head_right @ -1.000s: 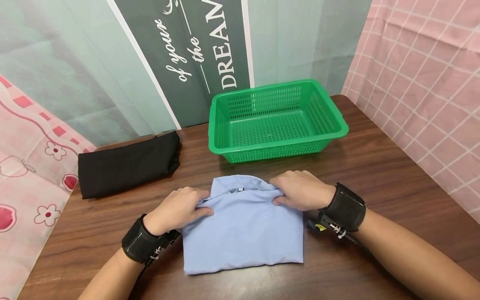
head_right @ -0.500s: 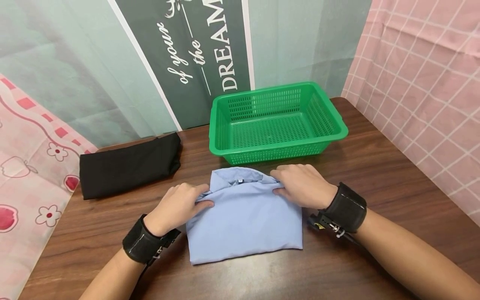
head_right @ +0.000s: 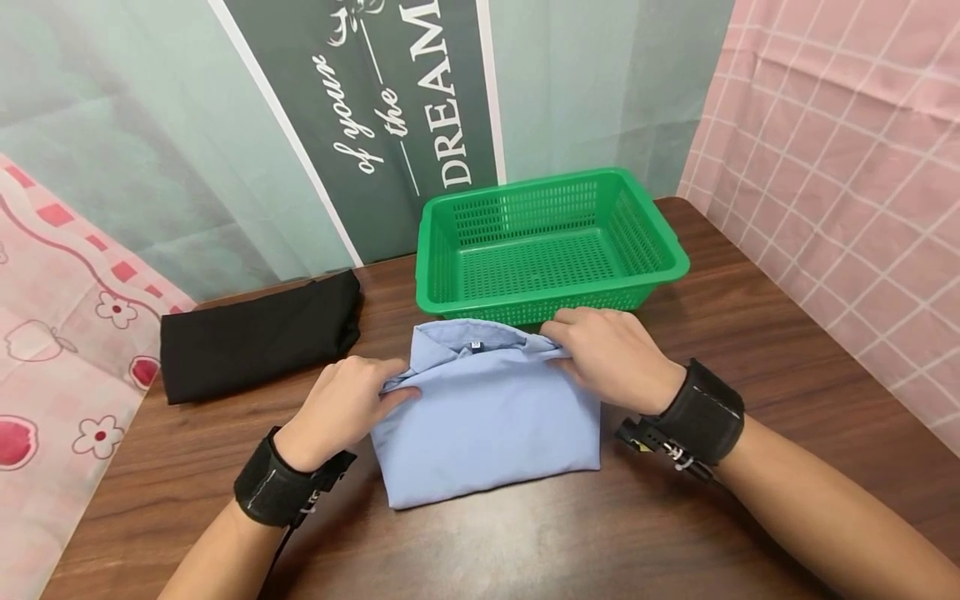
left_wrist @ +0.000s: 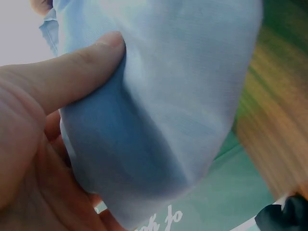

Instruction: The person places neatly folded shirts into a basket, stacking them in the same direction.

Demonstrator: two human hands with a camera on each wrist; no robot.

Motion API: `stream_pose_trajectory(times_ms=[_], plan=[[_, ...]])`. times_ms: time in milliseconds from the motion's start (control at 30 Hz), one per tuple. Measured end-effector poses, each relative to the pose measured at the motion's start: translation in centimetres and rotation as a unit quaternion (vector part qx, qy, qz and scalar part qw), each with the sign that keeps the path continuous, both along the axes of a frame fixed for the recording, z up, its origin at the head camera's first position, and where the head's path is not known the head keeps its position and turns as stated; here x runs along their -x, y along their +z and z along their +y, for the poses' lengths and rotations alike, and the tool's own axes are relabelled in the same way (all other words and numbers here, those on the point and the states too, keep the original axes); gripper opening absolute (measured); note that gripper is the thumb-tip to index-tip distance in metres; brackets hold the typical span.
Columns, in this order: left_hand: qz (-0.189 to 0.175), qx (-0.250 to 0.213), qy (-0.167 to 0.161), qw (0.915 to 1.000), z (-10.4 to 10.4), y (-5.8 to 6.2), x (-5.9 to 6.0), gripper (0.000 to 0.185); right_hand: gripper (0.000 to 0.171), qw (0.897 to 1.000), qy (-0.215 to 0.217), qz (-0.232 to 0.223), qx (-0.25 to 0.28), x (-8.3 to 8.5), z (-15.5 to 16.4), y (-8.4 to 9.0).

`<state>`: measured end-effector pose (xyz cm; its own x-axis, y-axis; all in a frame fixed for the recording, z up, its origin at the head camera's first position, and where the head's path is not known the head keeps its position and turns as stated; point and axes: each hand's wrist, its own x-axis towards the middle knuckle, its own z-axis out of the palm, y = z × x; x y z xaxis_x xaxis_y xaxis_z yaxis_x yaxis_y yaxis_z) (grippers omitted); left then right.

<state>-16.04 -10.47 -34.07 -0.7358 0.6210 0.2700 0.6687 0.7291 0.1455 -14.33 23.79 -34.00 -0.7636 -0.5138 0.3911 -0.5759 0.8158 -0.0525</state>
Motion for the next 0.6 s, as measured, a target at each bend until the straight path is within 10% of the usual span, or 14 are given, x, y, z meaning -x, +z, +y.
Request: stream_pose_trajectory(times_ms=[600], plan=[[0.058,-0.018,0.017,0.998,-0.6,3.6,-0.4,0.016,0.032,0.996,0.025,0.079,0.035,-0.7,0.4,2.7]])
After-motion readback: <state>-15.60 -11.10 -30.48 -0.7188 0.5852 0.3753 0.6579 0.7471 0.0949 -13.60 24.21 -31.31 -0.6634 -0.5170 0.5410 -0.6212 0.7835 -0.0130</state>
